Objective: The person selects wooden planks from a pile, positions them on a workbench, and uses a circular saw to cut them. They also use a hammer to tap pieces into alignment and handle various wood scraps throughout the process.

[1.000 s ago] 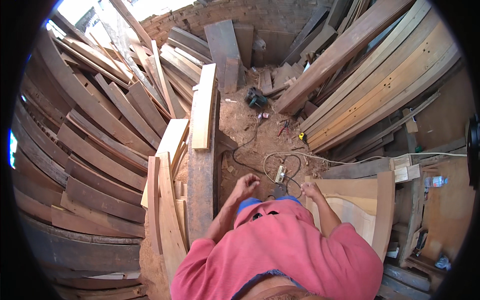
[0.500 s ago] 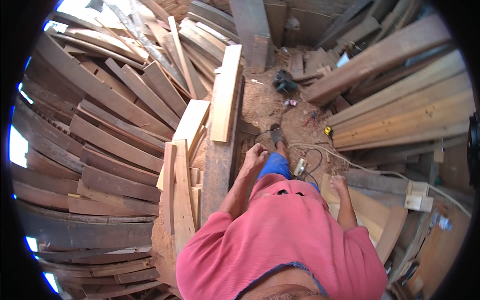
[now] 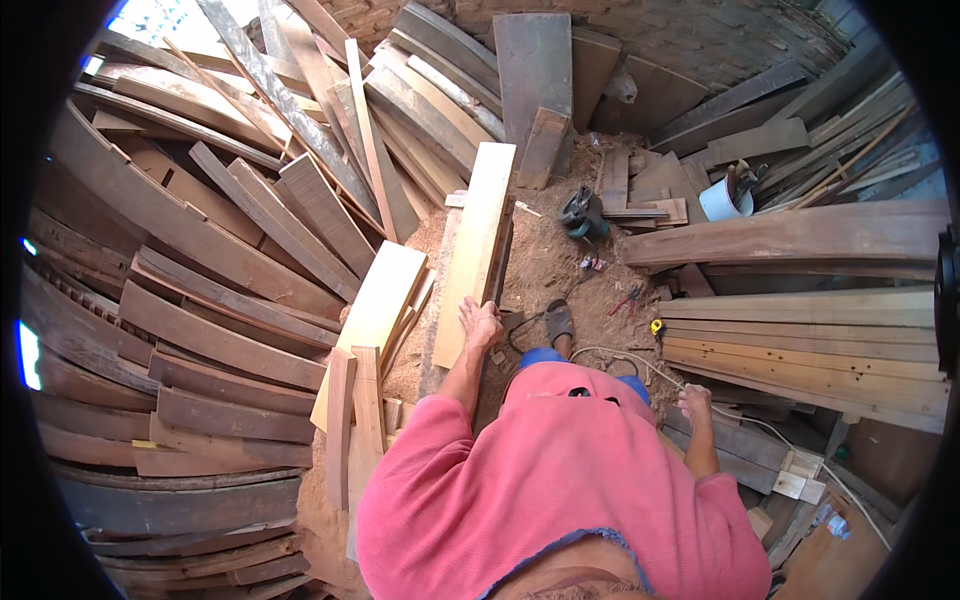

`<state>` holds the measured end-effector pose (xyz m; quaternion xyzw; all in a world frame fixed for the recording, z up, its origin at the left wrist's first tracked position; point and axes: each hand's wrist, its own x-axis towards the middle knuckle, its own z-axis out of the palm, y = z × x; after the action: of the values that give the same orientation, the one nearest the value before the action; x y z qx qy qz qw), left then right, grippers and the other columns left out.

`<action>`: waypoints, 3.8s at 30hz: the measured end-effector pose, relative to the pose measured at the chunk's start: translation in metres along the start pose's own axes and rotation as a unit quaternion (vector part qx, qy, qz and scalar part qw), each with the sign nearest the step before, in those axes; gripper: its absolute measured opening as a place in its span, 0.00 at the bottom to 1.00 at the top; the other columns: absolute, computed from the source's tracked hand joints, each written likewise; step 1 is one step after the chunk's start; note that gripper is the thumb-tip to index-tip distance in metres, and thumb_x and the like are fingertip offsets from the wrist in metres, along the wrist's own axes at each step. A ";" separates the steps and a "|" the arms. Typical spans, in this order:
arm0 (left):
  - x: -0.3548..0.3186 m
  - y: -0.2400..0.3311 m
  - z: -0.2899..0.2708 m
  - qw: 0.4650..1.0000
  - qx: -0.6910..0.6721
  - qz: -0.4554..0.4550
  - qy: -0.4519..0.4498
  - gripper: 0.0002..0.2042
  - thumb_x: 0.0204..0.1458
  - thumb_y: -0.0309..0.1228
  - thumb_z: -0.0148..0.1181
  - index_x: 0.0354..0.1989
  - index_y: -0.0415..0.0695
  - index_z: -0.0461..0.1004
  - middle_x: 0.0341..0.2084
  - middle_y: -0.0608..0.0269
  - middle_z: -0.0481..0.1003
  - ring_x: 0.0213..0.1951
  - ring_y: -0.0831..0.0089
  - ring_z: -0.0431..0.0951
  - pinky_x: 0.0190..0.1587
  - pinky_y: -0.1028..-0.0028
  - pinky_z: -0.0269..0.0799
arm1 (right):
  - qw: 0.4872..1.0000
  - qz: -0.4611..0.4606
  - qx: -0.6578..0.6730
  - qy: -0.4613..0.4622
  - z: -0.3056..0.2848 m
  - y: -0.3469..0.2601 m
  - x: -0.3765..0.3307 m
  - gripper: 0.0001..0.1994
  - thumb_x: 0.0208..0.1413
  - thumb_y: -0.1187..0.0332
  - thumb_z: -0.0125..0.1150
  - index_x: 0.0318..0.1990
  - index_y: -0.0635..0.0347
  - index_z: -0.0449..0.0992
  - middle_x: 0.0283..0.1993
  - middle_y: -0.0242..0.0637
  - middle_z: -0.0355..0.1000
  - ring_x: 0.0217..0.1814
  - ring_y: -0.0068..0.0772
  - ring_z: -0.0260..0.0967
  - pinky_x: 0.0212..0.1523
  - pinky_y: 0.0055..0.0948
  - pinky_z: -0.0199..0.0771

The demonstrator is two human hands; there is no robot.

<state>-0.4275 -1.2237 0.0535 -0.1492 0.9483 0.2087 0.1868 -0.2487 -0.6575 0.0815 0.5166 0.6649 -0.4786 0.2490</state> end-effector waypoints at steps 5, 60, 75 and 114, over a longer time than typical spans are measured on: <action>0.016 -0.017 -0.004 0.997 -0.007 0.024 -0.066 0.12 0.50 0.27 0.60 0.44 0.51 0.80 0.71 0.13 0.41 0.72 0.16 0.41 0.73 0.34 0.43 | 0.999 -0.001 0.003 -0.053 0.030 -0.052 0.004 0.11 0.67 0.59 0.57 0.44 0.56 0.78 0.30 0.28 0.73 0.22 0.21 0.66 0.18 0.24 0.59; 0.182 0.106 -0.050 0.974 -0.126 -0.169 -0.084 0.05 0.59 0.26 0.61 0.41 0.39 0.75 0.33 0.52 0.78 0.40 0.61 0.80 0.48 0.66 0.75 | 0.872 -0.090 -0.375 0.300 -0.114 -0.527 0.480 0.22 0.59 0.56 0.65 0.55 0.60 0.76 0.49 0.58 0.79 0.58 0.59 0.76 0.59 0.51 0.76; 0.189 0.108 -0.049 0.987 -0.104 -0.124 -0.002 0.04 0.51 0.23 0.64 0.35 0.40 0.79 0.29 0.48 0.80 0.36 0.54 0.82 0.42 0.60 0.77 | 0.874 -0.257 -0.362 0.198 -0.213 -0.531 0.442 0.27 0.66 0.52 0.56 0.41 0.79 0.79 0.36 0.63 0.78 0.38 0.57 0.75 0.46 0.53 0.71; 0.320 0.012 -0.068 0.869 -0.334 -0.200 0.306 0.08 0.57 0.30 0.65 0.40 0.38 0.83 0.33 0.53 0.82 0.36 0.65 0.82 0.44 0.68 0.77 | 0.682 -0.522 -0.349 -0.375 0.448 -0.587 -0.060 0.20 0.64 0.67 0.59 0.59 0.68 0.65 0.39 0.57 0.75 0.40 0.60 0.77 0.43 0.46 0.76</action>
<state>-0.7348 -1.3099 -0.0186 -0.4454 0.7817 0.4147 -0.1363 -0.8449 -1.0898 0.1660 -0.2611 0.7967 -0.4184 0.3494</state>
